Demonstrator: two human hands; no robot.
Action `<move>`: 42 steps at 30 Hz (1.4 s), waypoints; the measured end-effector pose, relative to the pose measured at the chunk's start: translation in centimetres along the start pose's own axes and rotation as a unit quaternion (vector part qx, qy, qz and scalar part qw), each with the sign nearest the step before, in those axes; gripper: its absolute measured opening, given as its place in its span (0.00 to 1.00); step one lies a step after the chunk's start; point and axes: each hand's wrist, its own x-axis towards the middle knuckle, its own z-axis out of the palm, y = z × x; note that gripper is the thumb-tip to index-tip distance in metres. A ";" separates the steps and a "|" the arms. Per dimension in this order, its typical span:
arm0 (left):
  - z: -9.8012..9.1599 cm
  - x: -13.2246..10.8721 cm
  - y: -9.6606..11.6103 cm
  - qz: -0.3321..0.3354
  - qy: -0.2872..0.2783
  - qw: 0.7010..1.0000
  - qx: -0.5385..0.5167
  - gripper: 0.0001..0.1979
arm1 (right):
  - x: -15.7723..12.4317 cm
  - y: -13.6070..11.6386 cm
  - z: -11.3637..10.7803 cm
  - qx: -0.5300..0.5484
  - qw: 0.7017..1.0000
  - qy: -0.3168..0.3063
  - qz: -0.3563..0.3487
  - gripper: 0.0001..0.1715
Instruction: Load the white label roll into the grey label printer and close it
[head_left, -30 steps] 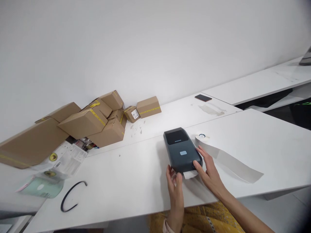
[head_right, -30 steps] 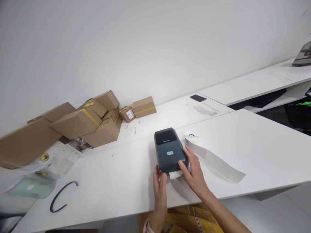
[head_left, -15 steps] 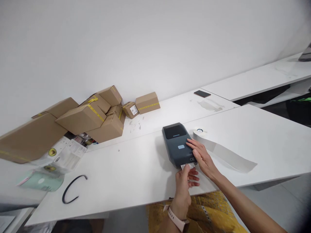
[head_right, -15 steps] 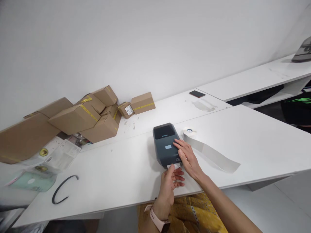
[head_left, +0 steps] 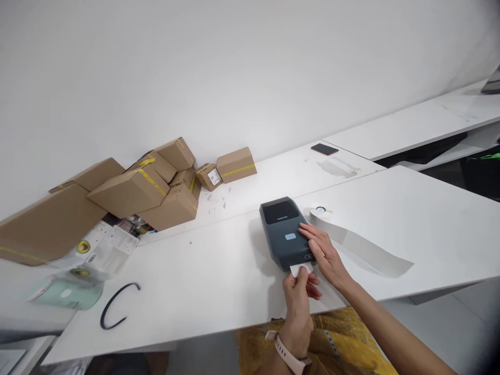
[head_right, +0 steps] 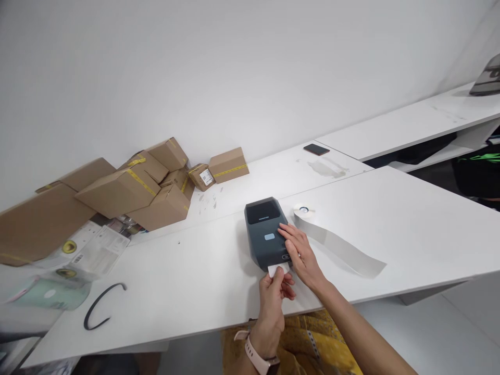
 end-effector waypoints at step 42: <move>-3.0 1.6 4.9 0.226 0.004 0.955 0.194 0.34 | -0.8 -0.3 -1.1 0.072 0.971 -0.005 0.230 0.31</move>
